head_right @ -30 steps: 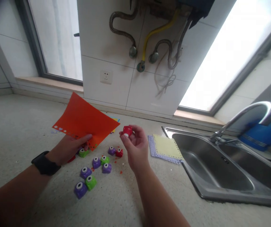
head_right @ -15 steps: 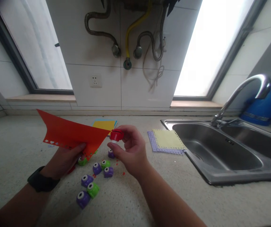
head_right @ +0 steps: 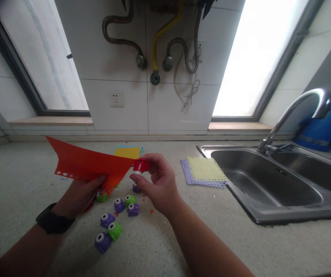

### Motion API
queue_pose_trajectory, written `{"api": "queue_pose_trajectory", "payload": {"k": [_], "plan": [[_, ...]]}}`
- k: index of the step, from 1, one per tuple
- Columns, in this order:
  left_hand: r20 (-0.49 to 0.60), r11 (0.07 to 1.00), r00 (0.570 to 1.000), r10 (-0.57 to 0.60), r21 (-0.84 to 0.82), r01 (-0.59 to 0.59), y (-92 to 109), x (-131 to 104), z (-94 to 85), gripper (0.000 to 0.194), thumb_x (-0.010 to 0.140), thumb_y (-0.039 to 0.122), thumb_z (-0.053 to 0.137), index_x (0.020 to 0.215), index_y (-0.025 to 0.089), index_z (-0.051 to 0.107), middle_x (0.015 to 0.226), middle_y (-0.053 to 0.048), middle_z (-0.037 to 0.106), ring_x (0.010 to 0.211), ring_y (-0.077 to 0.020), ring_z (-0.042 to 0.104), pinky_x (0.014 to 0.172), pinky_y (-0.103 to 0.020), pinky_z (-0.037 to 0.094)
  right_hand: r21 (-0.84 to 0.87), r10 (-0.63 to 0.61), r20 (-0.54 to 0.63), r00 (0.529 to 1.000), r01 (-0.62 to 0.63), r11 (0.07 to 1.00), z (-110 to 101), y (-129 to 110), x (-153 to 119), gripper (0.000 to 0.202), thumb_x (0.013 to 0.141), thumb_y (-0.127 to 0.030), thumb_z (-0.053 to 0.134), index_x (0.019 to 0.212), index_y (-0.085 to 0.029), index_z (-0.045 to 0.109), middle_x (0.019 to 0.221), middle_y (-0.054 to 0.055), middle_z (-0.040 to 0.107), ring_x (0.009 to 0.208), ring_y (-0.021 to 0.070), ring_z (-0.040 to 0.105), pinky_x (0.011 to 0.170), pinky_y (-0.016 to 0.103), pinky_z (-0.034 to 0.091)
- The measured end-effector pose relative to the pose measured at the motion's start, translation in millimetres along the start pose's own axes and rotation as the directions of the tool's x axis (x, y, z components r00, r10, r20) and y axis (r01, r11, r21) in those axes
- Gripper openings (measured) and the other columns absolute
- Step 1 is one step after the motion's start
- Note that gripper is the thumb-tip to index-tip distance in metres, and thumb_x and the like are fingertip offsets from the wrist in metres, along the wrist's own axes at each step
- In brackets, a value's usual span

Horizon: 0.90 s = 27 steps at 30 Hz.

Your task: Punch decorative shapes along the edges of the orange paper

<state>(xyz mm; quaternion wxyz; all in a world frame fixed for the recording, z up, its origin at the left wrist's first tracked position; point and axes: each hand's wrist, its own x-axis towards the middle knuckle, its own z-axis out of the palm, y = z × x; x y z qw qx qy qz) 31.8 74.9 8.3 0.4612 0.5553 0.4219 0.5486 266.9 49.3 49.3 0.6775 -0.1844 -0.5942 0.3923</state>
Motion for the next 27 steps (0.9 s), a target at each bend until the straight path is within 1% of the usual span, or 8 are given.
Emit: {"api": "queue_pose_trajectory", "payload": {"k": [3,6,9,12,14,20,23,27], "plan": [[-0.023,1.0,0.999,0.022,0.0,-0.022,3,-1,1.6,0.031,0.077,0.045,0.082,0.089,0.019,0.072,0.072,0.0,0.069,0.056,-0.0148,0.058,0.053,-0.027,0.05,-0.011,0.069,-0.005,0.998,-0.069,0.998,1,0,0,0.037,0.075,-0.02,0.086,0.105,-0.028,0.066,0.094,0.001,0.068,0.085,0.0168,0.067,0.08,0.036,0.059],[-0.031,0.996,1.0,-0.002,0.086,0.004,6,-2,1.2,0.034,0.076,0.052,0.081,0.082,0.019,0.074,0.07,-0.003,0.072,0.065,-0.0214,0.067,0.058,-0.031,0.055,-0.011,0.139,-0.006,0.99,-0.139,0.99,2,4,0,0.037,0.073,-0.023,0.087,0.104,-0.027,0.066,0.089,0.0,0.068,0.082,0.0167,0.066,0.076,0.035,0.058],[-0.011,0.99,1.0,-0.001,0.142,0.002,7,-3,-0.7,0.033,0.078,0.052,0.079,0.085,0.02,0.076,0.083,-0.007,0.078,0.089,-0.0281,0.073,0.078,-0.036,0.06,0.02,0.199,-0.013,0.98,-0.199,0.98,3,8,-1,0.037,0.071,-0.024,0.088,0.1,-0.026,0.066,0.083,-0.002,0.067,0.076,0.0141,0.064,0.07,0.03,0.057],[0.019,0.991,1.0,0.01,0.132,-0.012,8,-2,-1.8,0.035,0.081,0.048,0.079,0.103,0.02,0.077,0.112,-0.009,0.079,0.113,-0.0283,0.07,0.103,-0.04,0.052,0.058,0.272,-0.02,0.962,-0.271,0.961,4,11,-1,0.035,0.07,-0.024,0.09,0.097,-0.025,0.066,0.079,-0.003,0.068,0.071,0.012,0.063,0.065,0.026,0.056],[0.036,0.993,0.999,0.015,0.113,-0.019,7,-1,-1.8,0.037,0.083,0.046,0.078,0.108,0.02,0.076,0.121,-0.009,0.077,0.118,-0.027,0.068,0.109,-0.04,0.048,0.067,0.317,-0.028,0.948,-0.315,0.947,4,12,-1,0.034,0.07,-0.024,0.09,0.095,-0.025,0.066,0.08,-0.002,0.07,0.072,0.012,0.064,0.065,0.026,0.056],[0.06,0.995,0.997,0.056,0.081,-0.061,8,-1,-0.1,0.027,0.084,0.043,0.078,0.1,0.021,0.077,0.118,-0.008,0.077,0.116,-0.025,0.068,0.103,-0.036,0.051,0.049,0.448,-0.012,0.894,-0.447,0.893,6,17,-1,0.032,0.071,-0.034,0.09,0.096,-0.023,0.072,0.081,-0.001,0.071,0.067,0.0117,0.063,0.061,0.027,0.053],[0.047,0.992,0.998,0.035,0.116,-0.04,9,-1,1.1,0.029,0.083,0.046,0.076,0.096,0.019,0.077,0.095,-0.007,0.079,0.099,-0.0267,0.072,0.082,-0.036,0.059,0.017,0.527,0.003,0.85,-0.527,0.849,6,25,-5,0.032,0.076,-0.041,0.087,0.098,-0.021,0.074,0.078,0.0,0.069,0.066,0.0121,0.062,0.063,0.028,0.052],[0.031,0.993,0.999,0.022,0.114,-0.025,10,0,3.1,0.029,0.082,0.045,0.076,0.089,0.018,0.075,0.081,-0.006,0.076,0.076,-0.0221,0.07,0.064,-0.031,0.055,0.009,0.584,0.047,0.81,-0.585,0.811,6,36,-11,0.031,0.082,-0.045,0.082,0.099,-0.02,0.074,0.078,0.001,0.069,0.068,0.0132,0.063,0.065,0.028,0.049]]}}
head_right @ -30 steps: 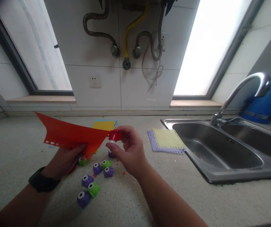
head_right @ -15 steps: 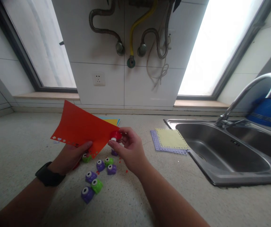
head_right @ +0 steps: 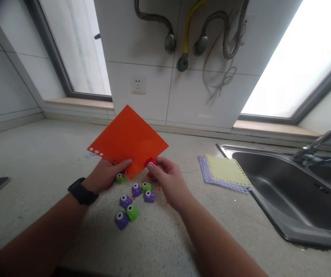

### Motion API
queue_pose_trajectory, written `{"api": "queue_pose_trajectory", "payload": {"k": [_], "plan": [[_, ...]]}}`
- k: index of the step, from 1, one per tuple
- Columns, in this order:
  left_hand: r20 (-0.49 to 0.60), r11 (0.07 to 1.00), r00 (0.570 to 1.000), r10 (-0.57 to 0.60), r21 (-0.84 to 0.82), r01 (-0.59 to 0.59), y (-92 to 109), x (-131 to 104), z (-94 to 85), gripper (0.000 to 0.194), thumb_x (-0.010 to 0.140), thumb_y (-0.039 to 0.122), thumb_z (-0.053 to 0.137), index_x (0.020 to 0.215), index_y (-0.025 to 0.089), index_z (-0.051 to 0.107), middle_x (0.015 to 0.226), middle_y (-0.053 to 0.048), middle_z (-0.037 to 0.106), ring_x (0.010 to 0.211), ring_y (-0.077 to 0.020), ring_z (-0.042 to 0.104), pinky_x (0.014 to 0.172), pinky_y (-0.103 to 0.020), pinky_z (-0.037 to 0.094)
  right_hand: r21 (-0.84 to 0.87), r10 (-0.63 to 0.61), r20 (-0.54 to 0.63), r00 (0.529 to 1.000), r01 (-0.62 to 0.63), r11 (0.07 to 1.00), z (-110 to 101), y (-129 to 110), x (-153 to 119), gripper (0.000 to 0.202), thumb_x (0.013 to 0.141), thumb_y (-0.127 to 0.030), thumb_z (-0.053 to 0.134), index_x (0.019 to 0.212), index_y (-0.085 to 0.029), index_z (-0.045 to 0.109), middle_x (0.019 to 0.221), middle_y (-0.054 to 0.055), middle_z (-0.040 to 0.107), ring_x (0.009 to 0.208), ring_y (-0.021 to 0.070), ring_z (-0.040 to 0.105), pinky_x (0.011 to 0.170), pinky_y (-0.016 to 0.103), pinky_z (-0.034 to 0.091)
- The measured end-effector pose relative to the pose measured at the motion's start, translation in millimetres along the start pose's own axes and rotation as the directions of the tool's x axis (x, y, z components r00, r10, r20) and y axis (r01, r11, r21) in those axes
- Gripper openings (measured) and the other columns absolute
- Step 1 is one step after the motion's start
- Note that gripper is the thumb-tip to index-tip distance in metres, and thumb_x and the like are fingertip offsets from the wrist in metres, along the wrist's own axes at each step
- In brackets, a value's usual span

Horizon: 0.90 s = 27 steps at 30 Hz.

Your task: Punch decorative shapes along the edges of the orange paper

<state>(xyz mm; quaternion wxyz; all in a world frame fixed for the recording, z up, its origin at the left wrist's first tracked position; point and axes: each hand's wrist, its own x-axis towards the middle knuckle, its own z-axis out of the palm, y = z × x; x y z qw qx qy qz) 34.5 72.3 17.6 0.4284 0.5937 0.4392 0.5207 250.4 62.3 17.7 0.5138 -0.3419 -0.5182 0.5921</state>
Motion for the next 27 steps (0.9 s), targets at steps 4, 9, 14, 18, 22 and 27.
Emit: {"api": "queue_pose_trajectory", "payload": {"k": [4,9,14,18,22,27], "plan": [[0.032,0.999,0.999,0.007,-0.036,-0.006,1,1,1.5,0.034,0.081,0.045,0.077,0.1,0.017,0.073,0.084,-0.005,0.076,0.06,-0.0161,0.063,0.053,-0.027,0.051,-0.005,0.025,0.066,0.998,-0.025,1.0,3,7,0,0.029,0.086,-0.045,0.079,0.096,-0.019,0.072,0.075,0.001,0.069,0.067,0.0136,0.062,0.063,0.027,0.046],[0.111,1.0,0.994,0.004,-0.029,-0.001,0,2,0.8,0.033,0.083,0.044,0.075,0.102,0.017,0.074,0.076,-0.004,0.074,0.057,-0.0165,0.064,0.053,-0.028,0.053,0.013,0.081,0.095,0.992,-0.082,0.997,8,13,1,0.03,0.084,-0.044,0.081,0.096,-0.017,0.072,0.077,0.002,0.07,0.065,0.0121,0.061,0.063,0.026,0.047],[0.153,0.999,0.988,0.024,-0.04,-0.018,-2,2,0.5,0.028,0.087,0.041,0.073,0.098,0.016,0.073,0.08,-0.003,0.075,0.051,-0.0133,0.062,0.052,-0.028,0.053,0.079,0.124,0.095,0.988,-0.131,0.988,14,13,1,0.028,0.081,-0.042,0.083,0.09,-0.017,0.074,0.075,0.002,0.068,0.063,0.0118,0.06,0.06,0.025,0.049],[0.155,1.0,0.988,0.013,-0.029,-0.008,-1,2,0.6,0.027,0.086,0.041,0.074,0.093,0.015,0.072,0.076,-0.003,0.074,0.051,-0.0137,0.064,0.051,-0.027,0.053,0.092,0.133,0.102,0.986,-0.143,0.985,16,10,-1,0.027,0.08,-0.041,0.084,0.087,-0.016,0.076,0.076,0.002,0.068,0.064,0.0118,0.061,0.061,0.025,0.051],[0.157,0.999,0.988,0.013,-0.035,-0.007,4,1,1.8,0.026,0.085,0.04,0.074,0.088,0.015,0.072,0.072,-0.002,0.073,0.049,-0.013,0.063,0.05,-0.026,0.053,0.065,0.141,0.111,0.984,-0.149,0.987,16,10,0,0.027,0.081,-0.043,0.083,0.086,-0.017,0.076,0.075,0.002,0.067,0.064,0.0121,0.06,0.06,0.025,0.051],[0.165,0.999,0.986,0.025,-0.038,-0.019,6,1,2.6,0.025,0.086,0.038,0.073,0.09,0.014,0.072,0.073,-0.003,0.073,0.049,-0.0128,0.062,0.05,-0.026,0.054,0.061,0.141,0.109,0.984,-0.148,0.987,16,14,2,0.028,0.08,-0.043,0.083,0.084,-0.016,0.074,0.077,0.002,0.068,0.063,0.0111,0.06,0.06,0.025,0.049]]}}
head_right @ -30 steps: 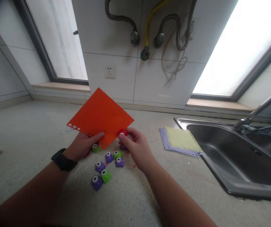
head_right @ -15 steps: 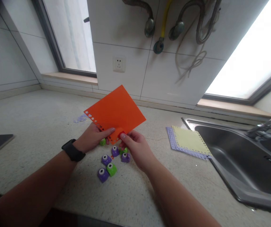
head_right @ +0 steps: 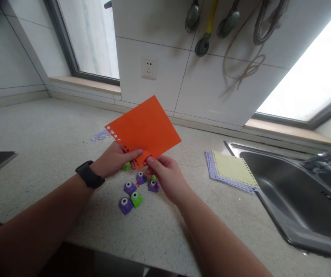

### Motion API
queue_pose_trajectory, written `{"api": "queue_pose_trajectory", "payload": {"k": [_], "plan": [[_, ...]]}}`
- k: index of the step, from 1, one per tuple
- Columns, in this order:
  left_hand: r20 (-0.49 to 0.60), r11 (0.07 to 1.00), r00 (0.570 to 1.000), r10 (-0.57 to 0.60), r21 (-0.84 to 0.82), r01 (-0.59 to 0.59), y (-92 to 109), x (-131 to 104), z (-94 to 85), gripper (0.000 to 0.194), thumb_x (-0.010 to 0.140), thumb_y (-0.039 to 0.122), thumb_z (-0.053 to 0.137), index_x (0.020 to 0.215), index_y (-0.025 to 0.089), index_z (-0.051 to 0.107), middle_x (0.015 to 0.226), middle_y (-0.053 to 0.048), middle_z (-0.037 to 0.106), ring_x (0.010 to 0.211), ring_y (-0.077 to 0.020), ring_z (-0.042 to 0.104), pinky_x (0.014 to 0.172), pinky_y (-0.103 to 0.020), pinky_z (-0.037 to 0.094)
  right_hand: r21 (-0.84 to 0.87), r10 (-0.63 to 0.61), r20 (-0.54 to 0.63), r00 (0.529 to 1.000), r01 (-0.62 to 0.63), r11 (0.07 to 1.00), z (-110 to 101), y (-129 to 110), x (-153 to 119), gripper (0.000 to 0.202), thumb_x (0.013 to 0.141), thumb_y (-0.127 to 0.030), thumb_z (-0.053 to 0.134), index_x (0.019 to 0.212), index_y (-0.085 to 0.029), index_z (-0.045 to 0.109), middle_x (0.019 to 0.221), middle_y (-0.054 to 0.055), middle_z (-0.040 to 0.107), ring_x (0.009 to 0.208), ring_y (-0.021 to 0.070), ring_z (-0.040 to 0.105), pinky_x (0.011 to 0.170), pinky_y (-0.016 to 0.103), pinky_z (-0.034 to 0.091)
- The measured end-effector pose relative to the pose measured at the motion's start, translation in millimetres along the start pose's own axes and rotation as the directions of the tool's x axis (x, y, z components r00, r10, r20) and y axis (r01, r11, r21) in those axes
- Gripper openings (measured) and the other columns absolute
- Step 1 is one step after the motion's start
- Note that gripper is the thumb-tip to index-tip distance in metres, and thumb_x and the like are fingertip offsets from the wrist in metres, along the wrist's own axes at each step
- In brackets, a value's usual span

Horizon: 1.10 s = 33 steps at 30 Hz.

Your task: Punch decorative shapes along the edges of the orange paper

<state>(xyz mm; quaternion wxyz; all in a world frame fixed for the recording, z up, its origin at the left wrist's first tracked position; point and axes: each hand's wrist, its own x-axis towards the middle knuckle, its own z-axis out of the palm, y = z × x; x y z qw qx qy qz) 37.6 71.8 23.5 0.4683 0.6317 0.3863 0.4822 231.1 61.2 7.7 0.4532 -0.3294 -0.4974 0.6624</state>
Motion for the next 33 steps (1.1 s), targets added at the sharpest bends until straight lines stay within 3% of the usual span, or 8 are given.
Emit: {"api": "queue_pose_trajectory", "payload": {"k": [12,19,28,33], "plan": [[0.001,0.998,1.0,0.01,-0.066,-0.01,1.5,0.4,2.4,0.023,0.084,0.033,0.074,0.094,0.013,0.072,0.078,-0.003,0.075,0.053,-0.0122,0.064,0.05,-0.024,0.056,0.006,-0.012,-0.011,1.0,0.012,1.0,0.6,-0.3,0.4,0.028,0.077,-0.042,0.085,0.084,-0.017,0.074,0.077,0.001,0.066,0.061,0.0107,0.061,0.055,0.024,0.049],[0.02,0.993,1.0,0.013,-0.119,-0.01,-3.0,2.3,2.2,0.034,0.084,0.032,0.077,0.11,0.012,0.07,0.089,-0.004,0.076,0.06,-0.0119,0.067,0.051,-0.023,0.059,0.003,-0.022,-0.007,1.0,0.022,1.0,0.5,-0.2,1.6,0.028,0.077,-0.042,0.085,0.085,-0.017,0.075,0.078,0.001,0.067,0.06,0.0097,0.06,0.055,0.023,0.05],[0.014,0.994,1.0,0.012,-0.112,-0.011,-0.2,0.8,3.2,0.032,0.084,0.031,0.077,0.108,0.01,0.07,0.088,-0.004,0.075,0.058,-0.0102,0.067,0.051,-0.021,0.059,-0.017,-0.03,-0.016,0.999,0.029,0.999,0.2,-0.2,1.3,0.027,0.079,-0.042,0.083,0.085,-0.018,0.074,0.078,0.002,0.067,0.06,0.0113,0.06,0.054,0.025,0.05],[0.02,0.994,1.0,0.013,-0.11,-0.011,-0.2,0.7,3.3,0.036,0.085,0.03,0.076,0.115,0.01,0.069,0.099,-0.008,0.077,0.061,-0.0106,0.069,0.051,-0.02,0.059,-0.028,-0.033,-0.022,0.999,0.032,0.999,0.9,-0.5,1.3,0.026,0.08,-0.041,0.083,0.084,-0.017,0.073,0.077,0.002,0.066,0.06,0.011,0.06,0.056,0.026,0.05]]}}
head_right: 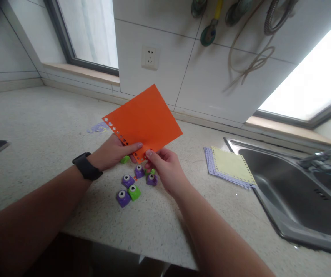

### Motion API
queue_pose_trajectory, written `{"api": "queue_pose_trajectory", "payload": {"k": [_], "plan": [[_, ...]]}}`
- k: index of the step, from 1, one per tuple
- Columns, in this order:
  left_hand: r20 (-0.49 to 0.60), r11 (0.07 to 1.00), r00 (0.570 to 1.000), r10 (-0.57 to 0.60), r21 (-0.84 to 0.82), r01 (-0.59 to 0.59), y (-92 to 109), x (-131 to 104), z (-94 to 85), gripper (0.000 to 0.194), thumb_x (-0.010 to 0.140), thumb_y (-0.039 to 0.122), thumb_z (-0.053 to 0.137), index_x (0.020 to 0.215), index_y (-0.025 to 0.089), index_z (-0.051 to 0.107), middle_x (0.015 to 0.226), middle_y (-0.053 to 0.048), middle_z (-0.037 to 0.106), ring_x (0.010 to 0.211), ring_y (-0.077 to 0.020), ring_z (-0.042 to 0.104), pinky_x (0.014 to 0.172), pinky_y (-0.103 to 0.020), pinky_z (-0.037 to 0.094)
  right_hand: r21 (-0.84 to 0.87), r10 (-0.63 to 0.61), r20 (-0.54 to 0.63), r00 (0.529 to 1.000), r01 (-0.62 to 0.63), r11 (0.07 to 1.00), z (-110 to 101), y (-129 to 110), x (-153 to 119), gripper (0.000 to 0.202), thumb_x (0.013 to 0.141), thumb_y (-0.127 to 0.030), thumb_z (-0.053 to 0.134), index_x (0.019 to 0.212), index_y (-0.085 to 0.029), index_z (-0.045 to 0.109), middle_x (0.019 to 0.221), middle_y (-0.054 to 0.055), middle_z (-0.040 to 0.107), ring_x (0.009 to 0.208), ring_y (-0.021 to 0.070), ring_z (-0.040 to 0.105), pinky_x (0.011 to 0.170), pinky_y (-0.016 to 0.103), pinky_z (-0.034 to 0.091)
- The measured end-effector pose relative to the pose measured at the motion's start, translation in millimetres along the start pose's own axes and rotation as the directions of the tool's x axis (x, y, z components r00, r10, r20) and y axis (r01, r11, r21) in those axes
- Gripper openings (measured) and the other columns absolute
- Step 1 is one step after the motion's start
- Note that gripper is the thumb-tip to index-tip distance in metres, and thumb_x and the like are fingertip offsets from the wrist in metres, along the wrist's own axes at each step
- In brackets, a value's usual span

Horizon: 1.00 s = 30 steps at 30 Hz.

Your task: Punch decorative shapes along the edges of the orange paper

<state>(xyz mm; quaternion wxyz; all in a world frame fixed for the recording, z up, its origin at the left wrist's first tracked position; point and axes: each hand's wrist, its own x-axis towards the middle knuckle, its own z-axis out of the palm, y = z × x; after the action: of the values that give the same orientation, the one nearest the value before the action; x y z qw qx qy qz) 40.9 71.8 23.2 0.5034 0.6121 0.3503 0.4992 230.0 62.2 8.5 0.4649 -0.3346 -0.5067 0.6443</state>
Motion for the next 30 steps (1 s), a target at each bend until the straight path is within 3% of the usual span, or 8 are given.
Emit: {"api": "queue_pose_trajectory", "payload": {"k": [9,17,30], "plan": [[0.006,1.0,1.0,0.01,0.01,-0.01,-2.4,-0.3,-0.6,0.043,0.086,0.032,0.076,0.122,0.012,0.068,0.111,-0.011,0.078,0.077,-0.0165,0.075,0.06,-0.024,0.064,-0.01,-0.013,0.002,1.0,0.013,1.0,0.7,-1.4,0.2,0.025,0.08,-0.039,0.08,0.084,-0.017,0.071,0.076,0.001,0.066,0.058,0.0102,0.058,0.052,0.025,0.047],[0.029,1.0,1.0,-0.01,-0.004,0.01,-4.9,-0.1,-1.5,0.042,0.086,0.033,0.077,0.122,0.012,0.068,0.115,-0.012,0.077,0.069,-0.0143,0.074,0.054,-0.022,0.063,-0.025,-0.023,-0.01,1.0,0.023,0.999,2.1,-2.3,-0.7,0.024,0.079,-0.038,0.08,0.083,-0.018,0.068,0.073,0.001,0.064,0.058,0.0106,0.057,0.051,0.025,0.046],[0.05,0.999,0.998,-0.033,0.005,0.033,-3.4,-1.6,-1.6,0.042,0.086,0.033,0.076,0.122,0.013,0.068,0.111,-0.01,0.078,0.072,-0.0154,0.075,0.059,-0.024,0.064,-0.048,-0.04,-0.006,0.999,0.04,0.998,0.9,-3.2,-0.8,0.026,0.078,-0.038,0.08,0.083,-0.017,0.066,0.069,-0.001,0.062,0.053,0.0093,0.054,0.048,0.024,0.045]]}}
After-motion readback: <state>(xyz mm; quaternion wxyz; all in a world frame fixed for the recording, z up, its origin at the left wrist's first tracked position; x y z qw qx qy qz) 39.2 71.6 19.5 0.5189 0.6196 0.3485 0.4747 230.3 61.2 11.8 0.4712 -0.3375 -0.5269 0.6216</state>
